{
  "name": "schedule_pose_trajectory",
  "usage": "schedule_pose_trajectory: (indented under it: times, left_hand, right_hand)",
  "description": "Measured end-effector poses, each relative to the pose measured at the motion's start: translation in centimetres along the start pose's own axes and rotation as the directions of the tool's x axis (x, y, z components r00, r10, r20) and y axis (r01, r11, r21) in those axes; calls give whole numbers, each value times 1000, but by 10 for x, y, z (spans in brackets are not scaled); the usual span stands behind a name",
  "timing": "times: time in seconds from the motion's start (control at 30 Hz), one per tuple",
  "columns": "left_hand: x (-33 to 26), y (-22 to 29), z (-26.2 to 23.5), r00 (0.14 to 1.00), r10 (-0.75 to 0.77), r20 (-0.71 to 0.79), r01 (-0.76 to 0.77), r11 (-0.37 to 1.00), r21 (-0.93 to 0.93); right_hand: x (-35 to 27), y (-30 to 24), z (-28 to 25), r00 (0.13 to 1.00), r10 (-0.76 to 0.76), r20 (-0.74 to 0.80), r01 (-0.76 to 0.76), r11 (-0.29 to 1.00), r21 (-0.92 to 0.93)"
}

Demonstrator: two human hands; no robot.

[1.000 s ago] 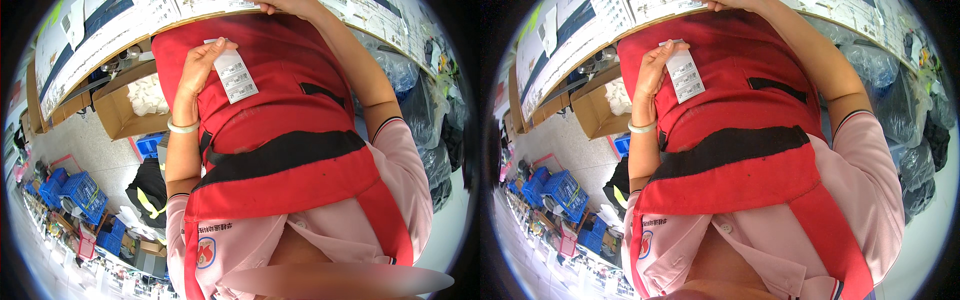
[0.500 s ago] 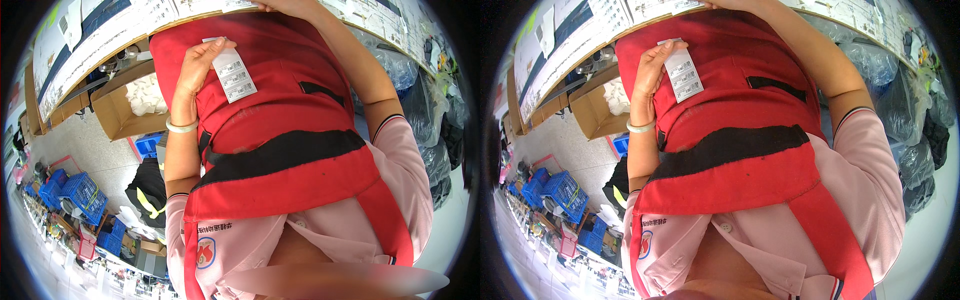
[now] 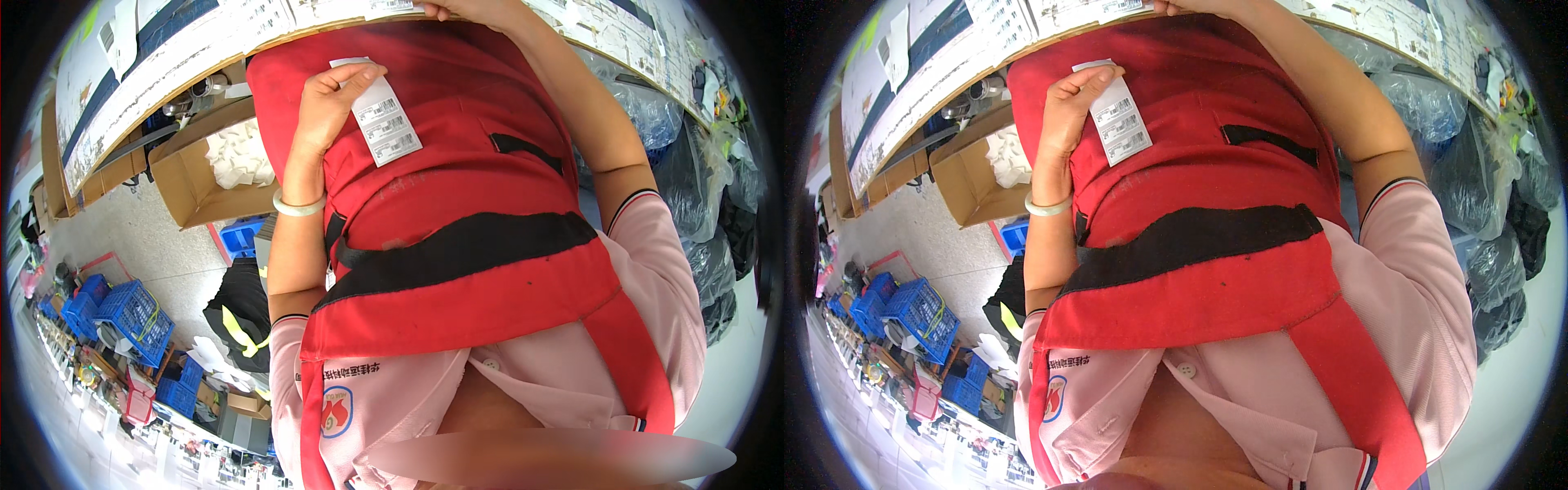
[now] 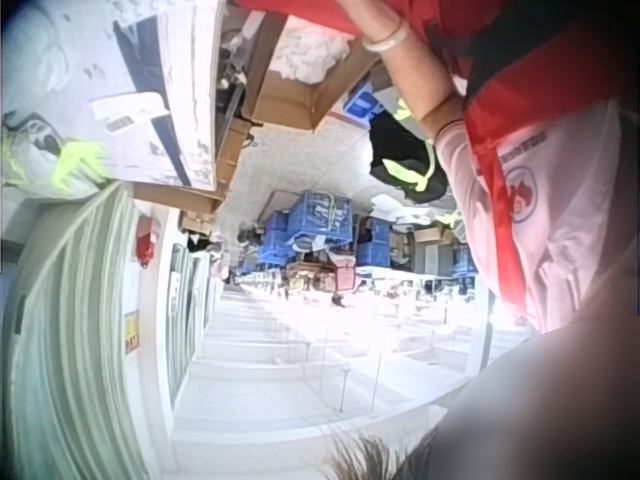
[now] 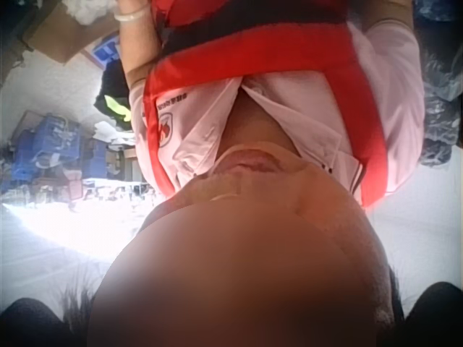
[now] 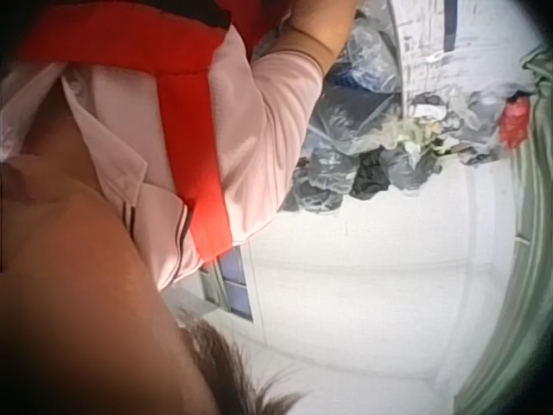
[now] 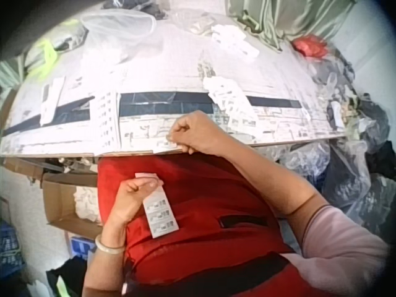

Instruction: Peeling white adhesive labels from a sheet and sticking them onto a workbench surface.

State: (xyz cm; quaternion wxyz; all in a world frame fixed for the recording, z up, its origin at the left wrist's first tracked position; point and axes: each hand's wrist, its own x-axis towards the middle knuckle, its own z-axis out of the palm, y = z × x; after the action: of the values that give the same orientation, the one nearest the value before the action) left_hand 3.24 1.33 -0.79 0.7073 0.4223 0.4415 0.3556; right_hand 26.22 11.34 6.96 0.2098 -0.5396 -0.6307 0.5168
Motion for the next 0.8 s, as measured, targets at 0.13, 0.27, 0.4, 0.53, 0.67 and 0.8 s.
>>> schedule_pose_trajectory:
  times: [0.13,0.27,0.4,0.53,0.67,0.8]
  left_hand:
    - [-6,6,16,986,162,-49,-138,938,318]
    - [-10,25,39,930,365,43,-295,671,680]
    - [2,27,47,901,418,119,-336,497,800]
    - [11,24,47,900,417,124,-309,412,857]
    - [13,22,47,931,355,89,-244,420,874]
    - [7,31,51,944,325,66,-192,376,907]
  right_hand:
    - [3,7,-2,1000,25,-4,-25,1000,17]
    - [4,10,-3,999,35,9,-35,999,40]
    - [4,7,-3,1000,30,5,-30,999,30]
    - [4,7,-4,999,52,18,-53,997,52]
    - [4,5,-5,998,44,37,-46,998,50]
    - [7,3,-6,994,98,55,-104,990,100]
